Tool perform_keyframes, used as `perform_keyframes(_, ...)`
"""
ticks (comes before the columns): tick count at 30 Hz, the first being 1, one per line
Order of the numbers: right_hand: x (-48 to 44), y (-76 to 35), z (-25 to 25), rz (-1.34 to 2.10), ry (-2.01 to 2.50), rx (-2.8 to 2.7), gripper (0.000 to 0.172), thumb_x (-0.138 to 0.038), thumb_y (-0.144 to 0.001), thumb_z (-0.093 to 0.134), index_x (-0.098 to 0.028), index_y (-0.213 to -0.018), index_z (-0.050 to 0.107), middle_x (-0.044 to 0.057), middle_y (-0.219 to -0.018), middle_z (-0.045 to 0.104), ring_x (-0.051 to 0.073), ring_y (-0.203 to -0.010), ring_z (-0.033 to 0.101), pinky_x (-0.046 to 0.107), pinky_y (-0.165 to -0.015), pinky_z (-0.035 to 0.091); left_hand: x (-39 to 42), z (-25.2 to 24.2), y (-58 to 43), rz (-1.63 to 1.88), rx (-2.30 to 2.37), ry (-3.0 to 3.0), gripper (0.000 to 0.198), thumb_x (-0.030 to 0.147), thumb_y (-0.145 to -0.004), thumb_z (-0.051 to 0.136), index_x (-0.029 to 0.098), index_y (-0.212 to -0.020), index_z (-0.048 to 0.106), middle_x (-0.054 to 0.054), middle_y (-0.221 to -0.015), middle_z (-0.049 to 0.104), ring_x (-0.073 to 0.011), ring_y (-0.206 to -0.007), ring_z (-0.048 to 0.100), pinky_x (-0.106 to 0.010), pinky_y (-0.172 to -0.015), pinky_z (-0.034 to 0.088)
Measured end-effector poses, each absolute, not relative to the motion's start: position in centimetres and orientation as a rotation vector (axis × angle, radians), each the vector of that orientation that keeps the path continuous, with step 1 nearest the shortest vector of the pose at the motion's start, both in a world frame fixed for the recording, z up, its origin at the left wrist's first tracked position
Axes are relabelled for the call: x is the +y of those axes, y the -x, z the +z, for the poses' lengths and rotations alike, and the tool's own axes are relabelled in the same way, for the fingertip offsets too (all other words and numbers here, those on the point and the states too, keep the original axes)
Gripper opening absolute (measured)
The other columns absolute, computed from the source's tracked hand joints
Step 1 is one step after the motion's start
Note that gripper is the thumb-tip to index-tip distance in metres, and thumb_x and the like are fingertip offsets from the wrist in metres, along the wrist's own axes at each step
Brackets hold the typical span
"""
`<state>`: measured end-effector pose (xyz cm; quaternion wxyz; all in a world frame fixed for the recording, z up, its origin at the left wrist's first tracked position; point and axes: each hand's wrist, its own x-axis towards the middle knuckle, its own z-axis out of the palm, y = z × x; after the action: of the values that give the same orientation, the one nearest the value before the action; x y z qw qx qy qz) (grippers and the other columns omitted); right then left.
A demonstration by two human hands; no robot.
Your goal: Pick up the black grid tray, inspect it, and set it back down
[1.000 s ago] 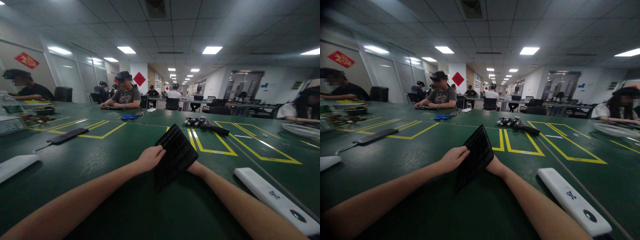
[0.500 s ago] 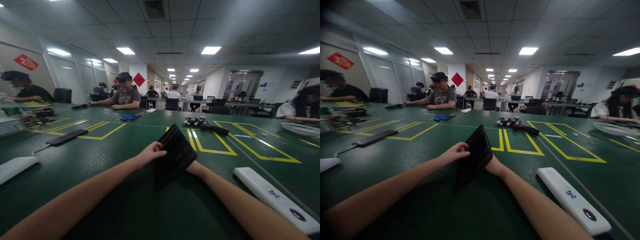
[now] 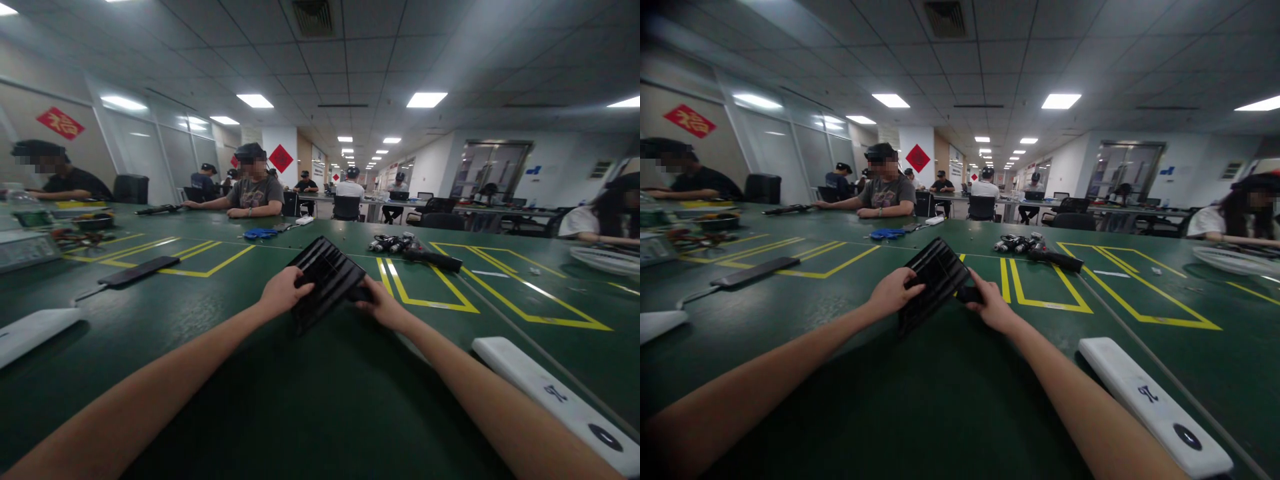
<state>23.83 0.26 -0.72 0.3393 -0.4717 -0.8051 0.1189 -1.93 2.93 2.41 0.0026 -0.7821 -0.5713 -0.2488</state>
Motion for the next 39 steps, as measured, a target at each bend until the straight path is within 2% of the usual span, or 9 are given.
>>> perform_keyframes(5,1.5,-28.1,-0.4,0.028,1.891,-1.893,0.071,-0.024,-0.075,0.051,-0.02,-0.137,0.017,0.014,-0.117,0.053,0.032,-0.109,0.042,0.044,-0.084,0.038,6.6,3.7,7.8,-0.416,-2.29,2.04,0.052,0.06,-0.072,0.038,0.014,-0.087,0.058,-0.016,-0.098,0.062,-0.0292,-0.089,0.058,-0.033,-0.066,0.043)
perform_keyframes(9,1.6,-29.4,-1.1,-0.026,2.075,-1.865,0.063,-0.028,-0.078,0.047,-0.021,-0.135,0.022,0.015,-0.123,0.049,0.036,-0.109,0.042,0.053,-0.083,0.035,7.7,3.6,9.9,-0.222,-2.389,1.932,0.055,0.058,-0.07,0.042,0.01,-0.088,0.06,-0.021,-0.103,0.06,-0.0343,-0.096,0.056,-0.037,-0.07,0.044)
perform_keyframes(12,1.5,-29.2,-1.4,-0.084,2.098,-1.863,0.057,-0.03,-0.078,0.045,-0.018,-0.132,0.028,0.017,-0.124,0.048,0.037,-0.112,0.04,0.059,-0.085,0.031,7.7,3.5,9.6,-0.302,-2.294,1.947,0.051,0.052,-0.075,0.04,0.007,-0.085,0.062,-0.023,-0.094,0.062,-0.0351,-0.09,0.058,-0.039,-0.069,0.045)
perform_keyframes(17,0.8,-26.6,-0.4,-0.248,1.967,-1.871,0.055,-0.033,-0.079,0.044,-0.012,-0.129,0.034,0.017,-0.133,0.038,0.035,-0.125,0.024,0.059,-0.096,0.018,6.0,3.2,6.1,-0.648,-1.924,2.056,0.039,0.014,-0.082,0.025,0.005,-0.109,0.053,-0.018,-0.104,0.059,-0.0223,-0.098,0.055,-0.03,-0.084,0.041)
perform_keyframes(21,-1.2,-22.0,0.1,-0.114,1.683,-2.106,0.056,-0.042,-0.083,0.037,-0.012,-0.13,0.034,0.014,-0.138,0.033,0.03,-0.13,0.02,0.052,-0.103,0.014,2.9,1.0,0.9,-0.735,-1.521,2.554,0.045,0.005,-0.077,0.029,0.008,-0.117,0.049,-0.012,-0.113,0.057,-0.017,-0.103,0.053,-0.026,-0.092,0.038)
perform_keyframes(25,-3.5,-18.6,-0.7,0.155,1.519,-2.354,0.064,-0.052,-0.083,0.03,-0.01,-0.131,0.034,0.016,-0.14,0.03,0.029,-0.13,0.019,0.051,-0.104,0.012,1.1,-1.0,-1.9,-0.467,-1.288,2.89,0.039,0.011,-0.079,0.034,0.013,-0.114,0.053,-0.01,-0.123,0.052,-0.0185,-0.114,0.046,-0.032,-0.098,0.032)
perform_keyframes(29,-4.5,-18.0,-1.3,0.269,1.475,-2.418,0.067,-0.055,-0.083,0.026,-0.01,-0.131,0.034,0.016,-0.14,0.03,0.03,-0.129,0.023,0.052,-0.103,0.015,0.9,-0.9,-1.8,-0.487,-1.286,2.917,0.035,0.02,-0.083,0.036,0.015,-0.113,0.052,-0.01,-0.121,0.053,-0.0193,-0.114,0.045,-0.036,-0.097,0.033)
perform_keyframes(34,-3.4,-19.2,-0.5,0.127,1.453,-2.386,0.053,-0.048,-0.085,0.029,-0.013,-0.122,0.046,0.014,-0.132,0.043,0.029,-0.124,0.031,0.049,-0.102,0.02,-0.3,-0.1,-1.6,-0.791,-1.113,2.747,0.03,0.024,-0.084,0.037,0.014,-0.109,0.051,-0.012,-0.117,0.052,-0.0213,-0.112,0.044,-0.038,-0.097,0.032)
perform_keyframes(39,-0.6,-24.6,-0.1,-0.264,1.726,-2.083,0.045,-0.036,-0.086,0.033,-0.014,-0.122,0.045,0.012,-0.135,0.039,0.029,-0.128,0.021,0.05,-0.103,0.012,-1.0,0.1,-1.7,-0.917,-1.238,2.646,0.022,0.026,-0.086,0.033,0.015,-0.091,0.052,-0.008,-0.092,0.054,-0.0184,-0.089,0.051,-0.033,-0.08,0.042)
